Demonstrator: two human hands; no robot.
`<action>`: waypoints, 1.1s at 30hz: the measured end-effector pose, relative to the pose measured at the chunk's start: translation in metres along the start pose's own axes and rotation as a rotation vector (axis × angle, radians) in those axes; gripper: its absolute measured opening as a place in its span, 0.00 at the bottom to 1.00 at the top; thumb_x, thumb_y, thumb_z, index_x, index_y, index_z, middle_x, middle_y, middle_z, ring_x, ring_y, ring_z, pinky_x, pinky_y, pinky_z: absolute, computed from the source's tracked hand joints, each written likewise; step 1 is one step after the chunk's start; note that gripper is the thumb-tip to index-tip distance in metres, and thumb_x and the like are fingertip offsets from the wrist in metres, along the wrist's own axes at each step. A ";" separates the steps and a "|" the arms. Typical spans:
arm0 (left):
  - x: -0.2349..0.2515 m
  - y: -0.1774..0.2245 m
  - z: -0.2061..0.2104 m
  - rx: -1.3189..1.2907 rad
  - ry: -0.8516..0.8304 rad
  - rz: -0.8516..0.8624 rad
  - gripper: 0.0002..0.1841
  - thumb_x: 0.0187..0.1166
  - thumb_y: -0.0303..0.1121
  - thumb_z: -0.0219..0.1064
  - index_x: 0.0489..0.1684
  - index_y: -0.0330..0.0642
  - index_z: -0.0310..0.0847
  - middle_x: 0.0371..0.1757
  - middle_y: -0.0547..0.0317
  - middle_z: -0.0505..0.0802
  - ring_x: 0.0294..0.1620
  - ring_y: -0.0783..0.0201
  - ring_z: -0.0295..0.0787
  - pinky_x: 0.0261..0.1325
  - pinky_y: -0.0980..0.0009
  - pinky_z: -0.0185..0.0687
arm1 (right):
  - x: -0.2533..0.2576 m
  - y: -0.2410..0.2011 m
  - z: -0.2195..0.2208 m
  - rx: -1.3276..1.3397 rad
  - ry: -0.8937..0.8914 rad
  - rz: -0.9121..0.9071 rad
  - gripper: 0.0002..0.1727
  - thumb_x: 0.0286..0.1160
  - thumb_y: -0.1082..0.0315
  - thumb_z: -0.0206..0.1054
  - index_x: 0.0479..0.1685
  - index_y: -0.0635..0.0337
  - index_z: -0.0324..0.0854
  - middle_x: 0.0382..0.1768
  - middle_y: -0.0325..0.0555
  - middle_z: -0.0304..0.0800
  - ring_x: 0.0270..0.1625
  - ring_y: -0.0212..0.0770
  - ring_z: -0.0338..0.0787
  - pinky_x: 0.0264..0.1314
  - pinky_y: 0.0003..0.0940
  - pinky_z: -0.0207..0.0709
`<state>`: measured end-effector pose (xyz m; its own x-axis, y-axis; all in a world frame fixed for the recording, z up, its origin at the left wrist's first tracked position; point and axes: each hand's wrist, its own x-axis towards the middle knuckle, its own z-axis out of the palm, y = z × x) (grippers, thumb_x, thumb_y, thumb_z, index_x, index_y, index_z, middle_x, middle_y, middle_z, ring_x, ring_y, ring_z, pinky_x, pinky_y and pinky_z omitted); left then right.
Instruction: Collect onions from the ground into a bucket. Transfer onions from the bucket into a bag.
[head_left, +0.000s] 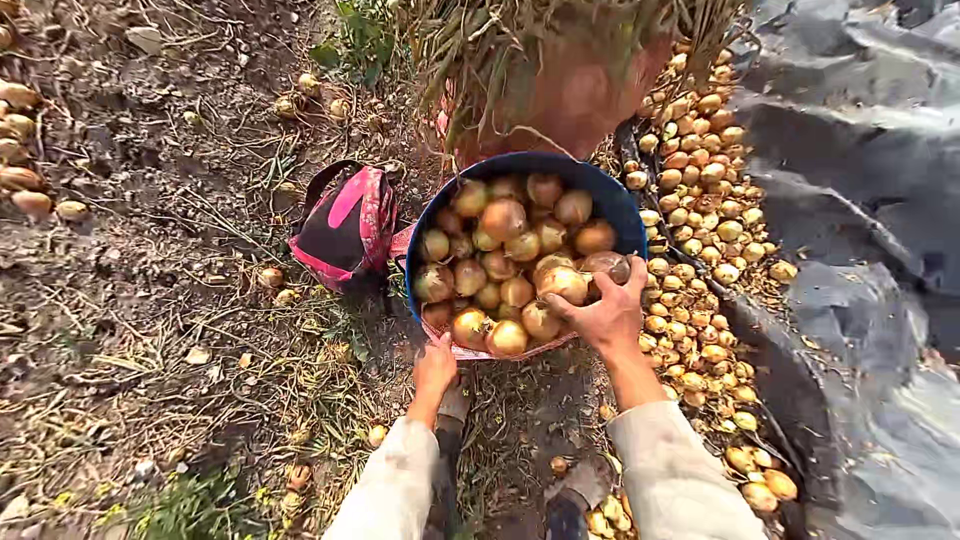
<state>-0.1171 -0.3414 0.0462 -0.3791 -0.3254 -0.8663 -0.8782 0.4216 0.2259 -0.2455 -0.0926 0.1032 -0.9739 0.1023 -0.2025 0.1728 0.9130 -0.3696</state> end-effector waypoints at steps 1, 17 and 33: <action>-0.004 -0.005 -0.007 0.002 -0.053 0.006 0.36 0.93 0.57 0.41 0.62 0.29 0.83 0.58 0.31 0.91 0.62 0.38 0.89 0.67 0.38 0.80 | -0.004 0.001 -0.001 -0.029 -0.030 -0.002 0.50 0.31 0.25 0.83 0.53 0.56 0.90 0.91 0.71 0.45 0.77 0.77 0.73 0.58 0.74 0.80; -0.021 0.001 -0.007 -0.298 -0.111 -0.150 0.30 0.94 0.53 0.45 0.55 0.32 0.82 0.41 0.46 0.93 0.40 0.55 0.94 0.49 0.54 0.90 | -0.023 -0.043 0.031 -0.378 -0.472 0.043 0.60 0.34 0.11 0.63 0.65 0.50 0.87 0.86 0.65 0.62 0.90 0.78 0.48 0.77 0.87 0.47; -0.025 0.028 0.011 -0.151 -0.089 -0.197 0.29 0.95 0.50 0.42 0.59 0.33 0.82 0.50 0.43 0.92 0.48 0.52 0.92 0.55 0.51 0.87 | -0.045 -0.089 0.088 -0.154 -0.832 -0.234 0.47 0.83 0.32 0.53 0.94 0.53 0.52 0.78 0.66 0.75 0.78 0.67 0.78 0.77 0.67 0.70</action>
<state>-0.1295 -0.3124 0.0695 -0.1747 -0.3100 -0.9345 -0.9688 0.2237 0.1069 -0.2037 -0.2131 0.0658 -0.5484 -0.3600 -0.7547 -0.0981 0.9240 -0.3695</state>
